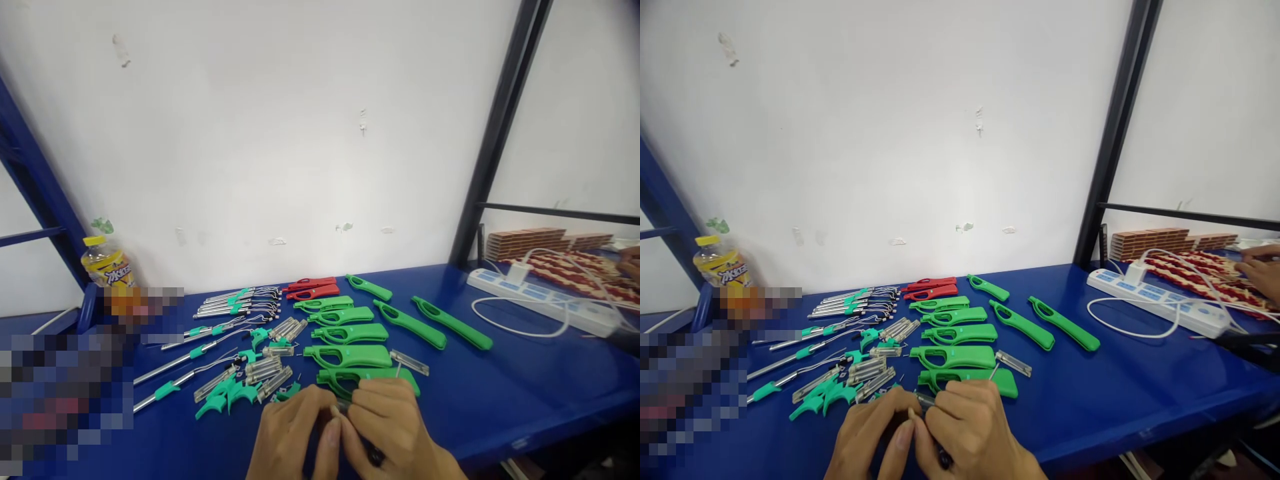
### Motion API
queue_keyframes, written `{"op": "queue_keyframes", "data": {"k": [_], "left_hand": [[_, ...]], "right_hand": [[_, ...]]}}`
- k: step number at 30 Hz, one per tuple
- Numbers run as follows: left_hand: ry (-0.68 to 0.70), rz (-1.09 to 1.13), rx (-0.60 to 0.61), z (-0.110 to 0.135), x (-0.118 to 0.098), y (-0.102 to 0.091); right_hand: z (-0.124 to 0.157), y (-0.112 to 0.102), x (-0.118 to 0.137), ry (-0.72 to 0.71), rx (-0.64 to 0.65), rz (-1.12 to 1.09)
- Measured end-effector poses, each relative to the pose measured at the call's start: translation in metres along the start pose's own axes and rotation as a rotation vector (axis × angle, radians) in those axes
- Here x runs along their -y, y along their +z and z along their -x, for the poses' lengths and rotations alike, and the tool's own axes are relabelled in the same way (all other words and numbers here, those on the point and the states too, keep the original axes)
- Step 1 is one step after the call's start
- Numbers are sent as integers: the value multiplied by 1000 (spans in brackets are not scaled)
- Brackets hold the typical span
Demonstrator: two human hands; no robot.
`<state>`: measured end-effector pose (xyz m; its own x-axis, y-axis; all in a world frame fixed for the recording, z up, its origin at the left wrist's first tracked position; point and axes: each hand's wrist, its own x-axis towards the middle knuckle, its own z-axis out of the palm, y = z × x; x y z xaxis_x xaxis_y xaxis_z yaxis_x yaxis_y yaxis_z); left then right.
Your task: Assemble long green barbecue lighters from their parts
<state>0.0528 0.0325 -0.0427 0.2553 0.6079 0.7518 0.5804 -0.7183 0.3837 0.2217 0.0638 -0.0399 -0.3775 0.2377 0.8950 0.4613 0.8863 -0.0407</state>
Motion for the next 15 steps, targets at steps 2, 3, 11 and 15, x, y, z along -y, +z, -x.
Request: {"op": "queue_keyframes", "data": {"k": [2, 3, 11, 15], "left_hand": [[16, -8, -33, 0, -1, 2], [28, -21, -45, 0, -1, 2], [73, -55, -26, 2, 5, 2], [104, -86, -20, -2, 5, -1]], "right_hand": [[0, 0, 0, 1, 17, -3], [-1, 0, 0, 0, 25, 1], [0, 2, 3, -10, 46, -3], [-3, 3, 7, -33, 61, -6]]}}
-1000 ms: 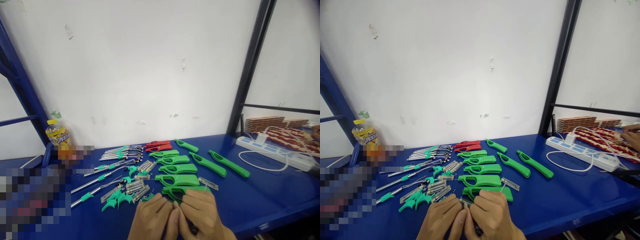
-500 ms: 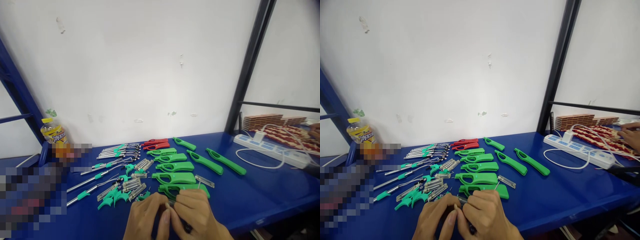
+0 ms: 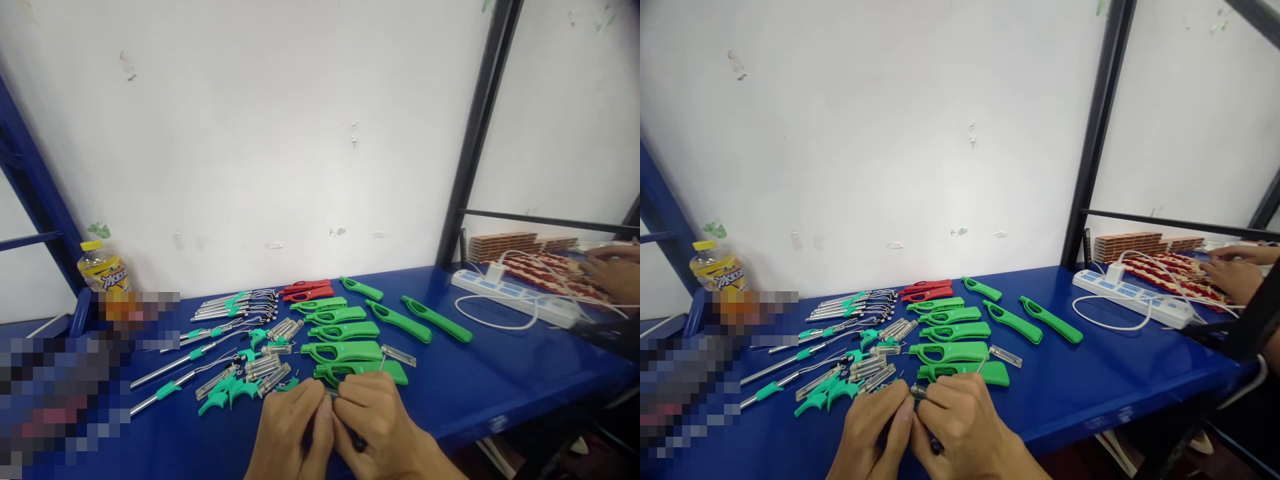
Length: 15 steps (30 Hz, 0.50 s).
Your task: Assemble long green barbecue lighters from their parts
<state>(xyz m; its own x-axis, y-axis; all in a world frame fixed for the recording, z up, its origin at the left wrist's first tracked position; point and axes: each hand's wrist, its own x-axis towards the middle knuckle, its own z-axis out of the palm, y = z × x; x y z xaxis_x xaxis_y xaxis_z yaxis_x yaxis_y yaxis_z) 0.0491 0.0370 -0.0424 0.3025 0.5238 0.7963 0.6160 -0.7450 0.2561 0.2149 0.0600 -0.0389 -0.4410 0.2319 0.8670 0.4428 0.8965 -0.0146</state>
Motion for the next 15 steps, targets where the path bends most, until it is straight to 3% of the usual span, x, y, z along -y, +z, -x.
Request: {"op": "queue_keyframes", "data": {"k": [15], "left_hand": [[-31, 62, 45, -6, -3, 1]], "right_hand": [[-2, 8, 0, 8, -48, -33]]}}
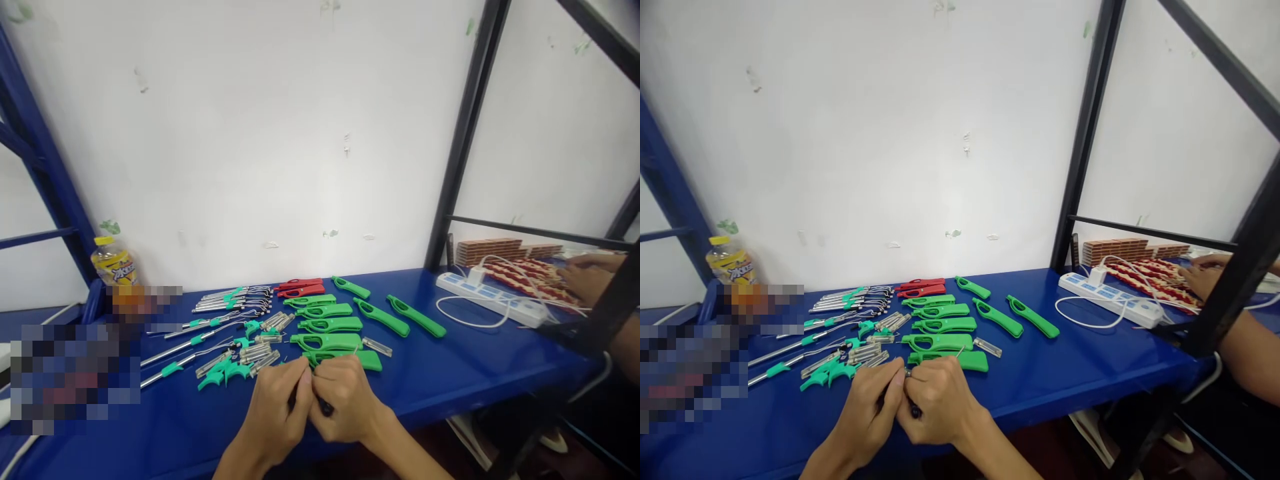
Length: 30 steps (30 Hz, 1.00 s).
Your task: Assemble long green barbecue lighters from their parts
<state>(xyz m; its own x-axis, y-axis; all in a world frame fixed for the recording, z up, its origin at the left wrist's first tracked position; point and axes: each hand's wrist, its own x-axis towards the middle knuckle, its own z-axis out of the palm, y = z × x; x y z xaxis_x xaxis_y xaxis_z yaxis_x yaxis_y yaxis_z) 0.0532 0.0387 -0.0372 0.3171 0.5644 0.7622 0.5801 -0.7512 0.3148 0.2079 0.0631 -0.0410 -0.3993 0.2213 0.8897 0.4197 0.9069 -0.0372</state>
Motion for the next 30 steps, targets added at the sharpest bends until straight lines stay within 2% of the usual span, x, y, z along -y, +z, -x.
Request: {"op": "queue_keyframes", "data": {"k": [10, 30], "left_hand": [[-16, -93, -23, 0, -1, 0], [-25, -104, -46, -4, 0, -1]], "right_hand": [[-1, 4, -1, -3, 5, 5], [1, 9, -5, 4, 64, 27]]}}
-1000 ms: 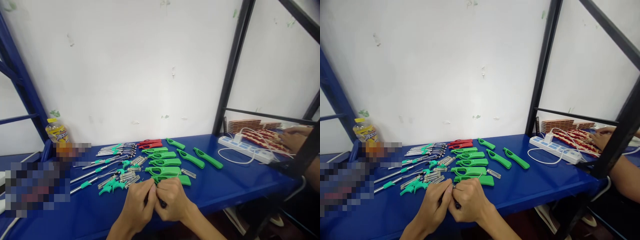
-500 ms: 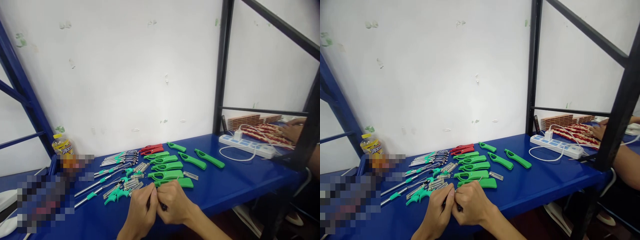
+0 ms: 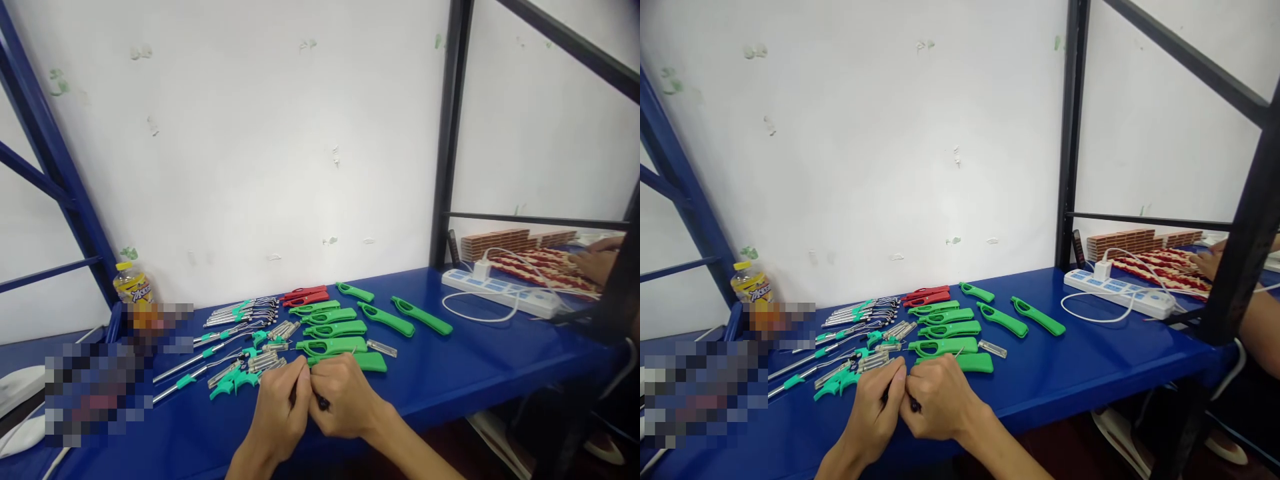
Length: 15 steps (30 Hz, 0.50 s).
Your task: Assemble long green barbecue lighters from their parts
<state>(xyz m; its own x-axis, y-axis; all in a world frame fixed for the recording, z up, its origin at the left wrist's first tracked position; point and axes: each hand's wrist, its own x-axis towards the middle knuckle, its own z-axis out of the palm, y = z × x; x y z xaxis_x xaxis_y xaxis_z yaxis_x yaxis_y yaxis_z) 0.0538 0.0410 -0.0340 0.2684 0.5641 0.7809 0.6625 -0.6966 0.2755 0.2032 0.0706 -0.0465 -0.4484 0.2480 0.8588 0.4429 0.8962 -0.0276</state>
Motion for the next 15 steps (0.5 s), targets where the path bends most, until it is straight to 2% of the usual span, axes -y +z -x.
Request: {"op": "queue_keyframes", "data": {"k": [15], "left_hand": [[-9, 9, -6, 1, 0, 0]], "right_hand": [[-2, 2, 1, -2, 1, -2]]}}
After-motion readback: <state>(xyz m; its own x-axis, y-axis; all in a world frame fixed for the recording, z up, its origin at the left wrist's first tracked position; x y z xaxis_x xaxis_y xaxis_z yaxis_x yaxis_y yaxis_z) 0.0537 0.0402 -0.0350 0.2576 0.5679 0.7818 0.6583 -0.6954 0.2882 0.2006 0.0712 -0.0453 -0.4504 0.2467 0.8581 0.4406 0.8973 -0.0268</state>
